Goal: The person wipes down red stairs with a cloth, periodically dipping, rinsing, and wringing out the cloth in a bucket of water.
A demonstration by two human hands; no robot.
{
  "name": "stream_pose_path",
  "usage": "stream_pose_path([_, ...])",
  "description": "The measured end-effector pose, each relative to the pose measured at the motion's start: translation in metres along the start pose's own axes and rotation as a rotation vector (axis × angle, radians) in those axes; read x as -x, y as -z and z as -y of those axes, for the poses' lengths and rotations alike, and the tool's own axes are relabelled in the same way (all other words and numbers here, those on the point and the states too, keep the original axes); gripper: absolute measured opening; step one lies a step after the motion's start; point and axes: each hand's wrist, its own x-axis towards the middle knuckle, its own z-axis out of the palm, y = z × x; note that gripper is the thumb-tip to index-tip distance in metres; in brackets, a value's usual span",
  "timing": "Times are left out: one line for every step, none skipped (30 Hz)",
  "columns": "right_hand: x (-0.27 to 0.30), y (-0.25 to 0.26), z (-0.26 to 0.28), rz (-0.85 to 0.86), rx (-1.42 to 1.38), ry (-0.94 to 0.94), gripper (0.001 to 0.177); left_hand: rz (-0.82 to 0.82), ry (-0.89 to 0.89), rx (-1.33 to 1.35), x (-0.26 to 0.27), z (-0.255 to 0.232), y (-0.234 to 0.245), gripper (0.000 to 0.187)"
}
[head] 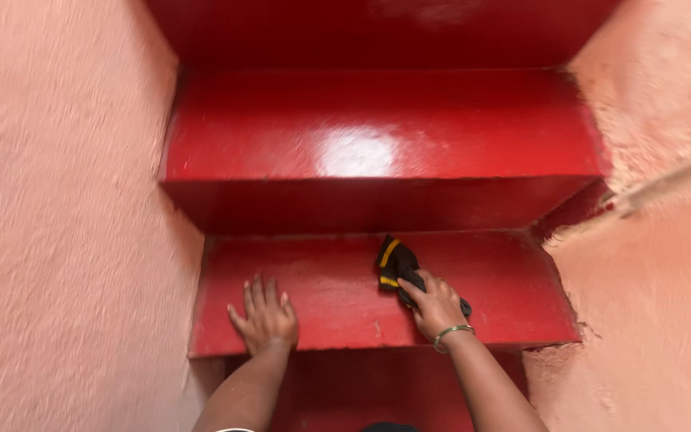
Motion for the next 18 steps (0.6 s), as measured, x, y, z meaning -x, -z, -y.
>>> stream_pose_path([0.000, -0.003, -0.003, -0.025, -0.019, -0.011, 0.066, 0.034, 0.012, -0.004, -0.001, 0.003, -0.003, 0.060])
stream_pose_path([-0.001, -0.005, -0.004, -0.061, -0.044, -0.008, 0.066, 0.011, -0.007, -0.019, -0.006, 0.007, -0.006, 0.060])
stream_pose_path([0.001, -0.005, -0.010, -0.091, -0.060, -0.016, 0.066, 0.041, -0.022, -0.084, -0.009, 0.006, -0.013, 0.062])
stream_pose_path([0.002, -0.009, -0.007, -0.112, -0.071, -0.040, 0.066, 0.069, -0.036, -0.151, -0.014, 0.010, -0.020, 0.064])
stream_pose_path([-0.001, -0.009, -0.008, -0.095, -0.062, -0.009, 0.059, 0.051, -0.062, -0.128, -0.019, 0.004, -0.031, 0.064])
stream_pose_path([-0.005, -0.008, -0.007, -0.078, -0.053, 0.020, 0.052, 0.009, -0.070, -0.153, -0.024, 0.003, -0.041, 0.066])
stream_pose_path([-0.006, -0.006, -0.008, -0.097, -0.033, 0.002, 0.052, -0.026, -0.074, -0.179, -0.027, 0.004, -0.050, 0.067])
stream_pose_path([-0.007, -0.005, -0.008, -0.088, -0.059, 0.019, 0.059, -0.062, -0.077, -0.205, -0.031, 0.003, -0.058, 0.068])
stream_pose_path([-0.007, -0.006, -0.009, -0.071, -0.094, 0.041, 0.066, -0.093, -0.072, -0.239, -0.032, 0.009, -0.066, 0.069])
stream_pose_path([-0.010, -0.003, -0.015, -0.083, -0.083, 0.030, 0.066, -0.125, -0.066, -0.273, -0.033, 0.010, -0.074, 0.071])
stream_pose_path([-0.016, -0.004, -0.016, -0.068, -0.030, 0.018, 0.069, -0.157, -0.051, -0.326, -0.035, 0.017, -0.079, 0.072])
stream_pose_path([-0.022, -0.004, -0.017, -0.052, 0.022, 0.006, 0.073, -0.163, -0.056, -0.332, -0.033, 0.019, -0.086, 0.072])
stream_pose_path([-0.030, -0.003, -0.017, -0.072, 0.011, 0.007, 0.073, -0.146, -0.048, -0.342, -0.036, 0.021, -0.090, 0.073])
stream_pose_path([-0.036, -0.001, -0.019, -0.061, 0.014, -0.020, 0.071, -0.129, -0.040, -0.351, -0.042, 0.021, -0.094, 0.073])
stream_pose_path([-0.039, -0.003, -0.020, -0.043, 0.017, -0.055, 0.069, -0.141, -0.049, -0.360, -0.045, 0.023, -0.103, 0.073])
stream_pose_path([-0.045, -0.007, -0.018, -0.054, 0.006, -0.062, 0.069, -0.167, -0.056, -0.509, -0.047, 0.028, -0.112, 0.076])
stream_pose_path([-0.048, -0.010, -0.018, -0.105, 0.017, -0.071, 0.069, -0.189, -0.065, -0.646, -0.050, 0.028, -0.123, 0.079])
stream_pose_path([-0.049, -0.014, -0.016, -0.156, 0.029, -0.080, 0.069, -0.197, -0.077, -0.644, -0.056, 0.027, -0.132, 0.079])
